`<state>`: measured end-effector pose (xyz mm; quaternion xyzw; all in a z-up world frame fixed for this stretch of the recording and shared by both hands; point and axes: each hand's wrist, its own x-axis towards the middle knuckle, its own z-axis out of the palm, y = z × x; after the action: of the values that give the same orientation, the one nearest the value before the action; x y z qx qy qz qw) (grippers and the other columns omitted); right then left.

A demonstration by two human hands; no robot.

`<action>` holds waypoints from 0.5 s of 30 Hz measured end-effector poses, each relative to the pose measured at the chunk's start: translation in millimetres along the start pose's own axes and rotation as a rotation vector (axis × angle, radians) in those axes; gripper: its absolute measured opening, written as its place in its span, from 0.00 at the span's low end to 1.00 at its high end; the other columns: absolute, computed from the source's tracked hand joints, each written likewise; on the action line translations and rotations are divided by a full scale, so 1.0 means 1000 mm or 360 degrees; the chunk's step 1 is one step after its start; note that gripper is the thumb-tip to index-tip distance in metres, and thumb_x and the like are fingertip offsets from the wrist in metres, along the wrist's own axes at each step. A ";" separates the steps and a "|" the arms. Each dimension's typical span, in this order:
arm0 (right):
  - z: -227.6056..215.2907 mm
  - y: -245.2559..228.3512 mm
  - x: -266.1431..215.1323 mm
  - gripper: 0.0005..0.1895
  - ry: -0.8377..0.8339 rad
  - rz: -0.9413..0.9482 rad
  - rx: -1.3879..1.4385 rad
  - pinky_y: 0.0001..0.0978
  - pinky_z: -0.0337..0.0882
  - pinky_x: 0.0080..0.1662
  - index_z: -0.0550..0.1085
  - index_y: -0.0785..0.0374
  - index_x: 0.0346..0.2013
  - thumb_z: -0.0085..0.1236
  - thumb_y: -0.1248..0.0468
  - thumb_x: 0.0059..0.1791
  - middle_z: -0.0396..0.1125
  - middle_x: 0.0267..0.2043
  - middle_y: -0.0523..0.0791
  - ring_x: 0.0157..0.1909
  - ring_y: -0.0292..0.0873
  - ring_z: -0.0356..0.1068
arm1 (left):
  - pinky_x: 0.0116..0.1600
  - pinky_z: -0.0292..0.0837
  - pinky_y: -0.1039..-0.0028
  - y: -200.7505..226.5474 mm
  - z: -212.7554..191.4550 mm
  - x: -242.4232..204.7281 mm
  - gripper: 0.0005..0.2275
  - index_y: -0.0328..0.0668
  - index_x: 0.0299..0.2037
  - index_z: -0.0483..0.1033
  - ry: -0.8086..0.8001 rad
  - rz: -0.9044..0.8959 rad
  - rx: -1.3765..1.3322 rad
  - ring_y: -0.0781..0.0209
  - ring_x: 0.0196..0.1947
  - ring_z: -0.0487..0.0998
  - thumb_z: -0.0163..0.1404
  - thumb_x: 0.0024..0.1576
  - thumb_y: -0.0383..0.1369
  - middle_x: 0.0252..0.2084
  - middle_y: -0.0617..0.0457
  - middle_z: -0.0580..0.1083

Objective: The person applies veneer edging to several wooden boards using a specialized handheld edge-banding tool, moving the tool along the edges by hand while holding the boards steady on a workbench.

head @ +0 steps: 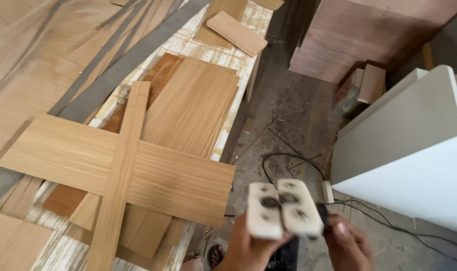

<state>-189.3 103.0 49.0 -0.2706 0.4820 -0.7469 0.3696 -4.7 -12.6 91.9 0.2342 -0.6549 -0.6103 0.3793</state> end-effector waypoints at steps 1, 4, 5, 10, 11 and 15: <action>0.016 -0.009 -0.002 0.17 0.0011 -0.0039 -0.0242 0.44 0.69 0.40 0.76 0.75 0.38 0.47 0.61 0.53 0.74 0.34 0.58 0.37 0.55 0.73 | 0.51 0.77 0.72 0.005 0.003 0.002 0.18 0.42 0.48 0.78 0.0252 -0.0426 -0.0364 0.64 0.49 0.81 0.59 0.48 0.39 0.47 0.50 0.83; 0.064 -0.028 -0.003 0.25 0.0023 0.0114 -0.0469 0.46 0.70 0.55 0.74 0.72 0.54 0.51 0.60 0.46 0.74 0.52 0.57 0.53 0.53 0.72 | 0.61 0.75 0.70 0.005 0.011 0.006 0.21 0.36 0.52 0.79 0.0494 -0.0588 -0.0712 0.59 0.57 0.80 0.62 0.47 0.30 0.53 0.46 0.82; 0.080 -0.032 -0.002 0.33 0.0002 0.0311 -0.0450 0.45 0.66 0.65 0.70 0.69 0.61 0.53 0.57 0.44 0.69 0.65 0.54 0.66 0.50 0.69 | 0.64 0.71 0.66 0.002 0.013 0.008 0.18 0.33 0.51 0.78 0.0491 -0.0319 -0.0708 0.57 0.58 0.78 0.60 0.51 0.28 0.54 0.44 0.80; 0.091 -0.015 0.007 0.20 -0.0121 0.0069 -0.0661 0.34 0.70 0.51 0.77 0.68 0.48 0.49 0.56 0.51 0.76 0.48 0.47 0.52 0.39 0.71 | 0.59 0.77 0.68 -0.005 0.022 0.001 0.18 0.33 0.52 0.79 0.0609 -0.0301 -0.0565 0.57 0.56 0.80 0.60 0.51 0.32 0.52 0.43 0.81; 0.084 -0.002 0.008 0.16 -0.0047 -0.0044 -0.0779 0.31 0.73 0.43 0.80 0.68 0.40 0.51 0.58 0.51 0.77 0.39 0.45 0.43 0.36 0.72 | 0.59 0.78 0.67 -0.021 0.026 -0.002 0.19 0.30 0.53 0.77 0.0685 -0.0205 -0.0593 0.56 0.56 0.79 0.60 0.51 0.27 0.53 0.40 0.80; 0.096 -0.001 0.008 0.13 0.0065 0.0065 -0.0841 0.28 0.69 0.34 0.79 0.68 0.28 0.55 0.61 0.50 0.74 0.28 0.41 0.35 0.33 0.66 | 0.61 0.72 0.66 -0.034 0.007 -0.044 0.23 0.31 0.56 0.71 0.0698 0.0122 0.0024 0.52 0.59 0.76 0.60 0.52 0.31 0.57 0.39 0.77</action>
<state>-121.1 46.6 88.1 -0.3328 0.6729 -0.5928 0.2915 11.1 20.2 49.8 0.3391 -0.5698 -0.5250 0.5337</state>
